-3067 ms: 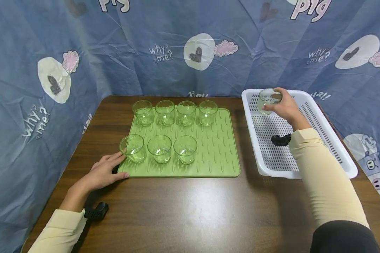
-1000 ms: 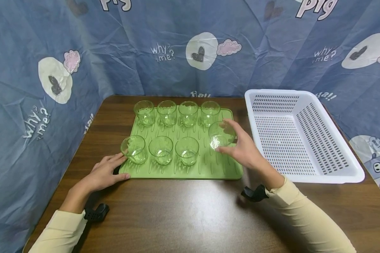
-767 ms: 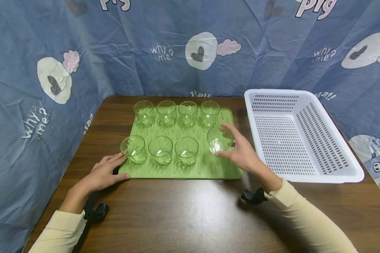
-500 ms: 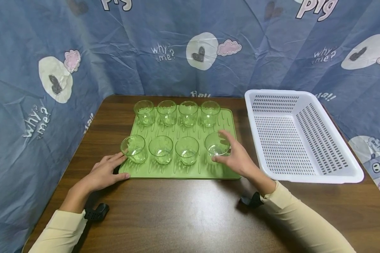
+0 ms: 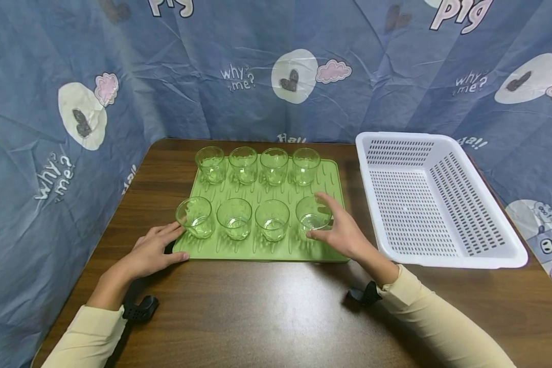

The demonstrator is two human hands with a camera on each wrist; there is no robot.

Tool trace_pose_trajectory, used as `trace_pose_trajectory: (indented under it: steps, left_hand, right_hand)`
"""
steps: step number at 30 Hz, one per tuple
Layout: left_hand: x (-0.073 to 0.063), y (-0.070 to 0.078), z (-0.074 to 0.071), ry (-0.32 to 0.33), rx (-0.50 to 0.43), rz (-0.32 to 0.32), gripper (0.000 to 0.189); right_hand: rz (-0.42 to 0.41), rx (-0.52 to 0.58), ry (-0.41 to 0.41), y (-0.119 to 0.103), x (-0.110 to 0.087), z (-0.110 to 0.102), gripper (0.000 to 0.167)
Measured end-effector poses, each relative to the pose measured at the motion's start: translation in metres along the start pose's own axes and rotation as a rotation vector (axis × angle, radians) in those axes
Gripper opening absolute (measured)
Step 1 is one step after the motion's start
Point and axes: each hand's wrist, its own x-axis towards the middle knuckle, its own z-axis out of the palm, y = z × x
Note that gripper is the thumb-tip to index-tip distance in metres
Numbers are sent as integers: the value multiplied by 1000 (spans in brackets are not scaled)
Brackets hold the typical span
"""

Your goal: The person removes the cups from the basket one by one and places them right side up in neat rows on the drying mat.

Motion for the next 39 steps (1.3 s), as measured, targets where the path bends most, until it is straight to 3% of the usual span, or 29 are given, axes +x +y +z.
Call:
trace_pose_trajectory:
  steps: [17,32,39]
  left_hand:
    - [-1,1,-1,-6,-13,-3,80]
    - [1,5,-4,-9,-11,-2,79]
    - [-2,-2,-8,21,-20,42,79]
  right_hand:
    - [6,37,-18,5,-2,6,94]
    - [39,-9,-31,10,-3,9,98]
    - [-3,-47,38,6,-7,8,113]
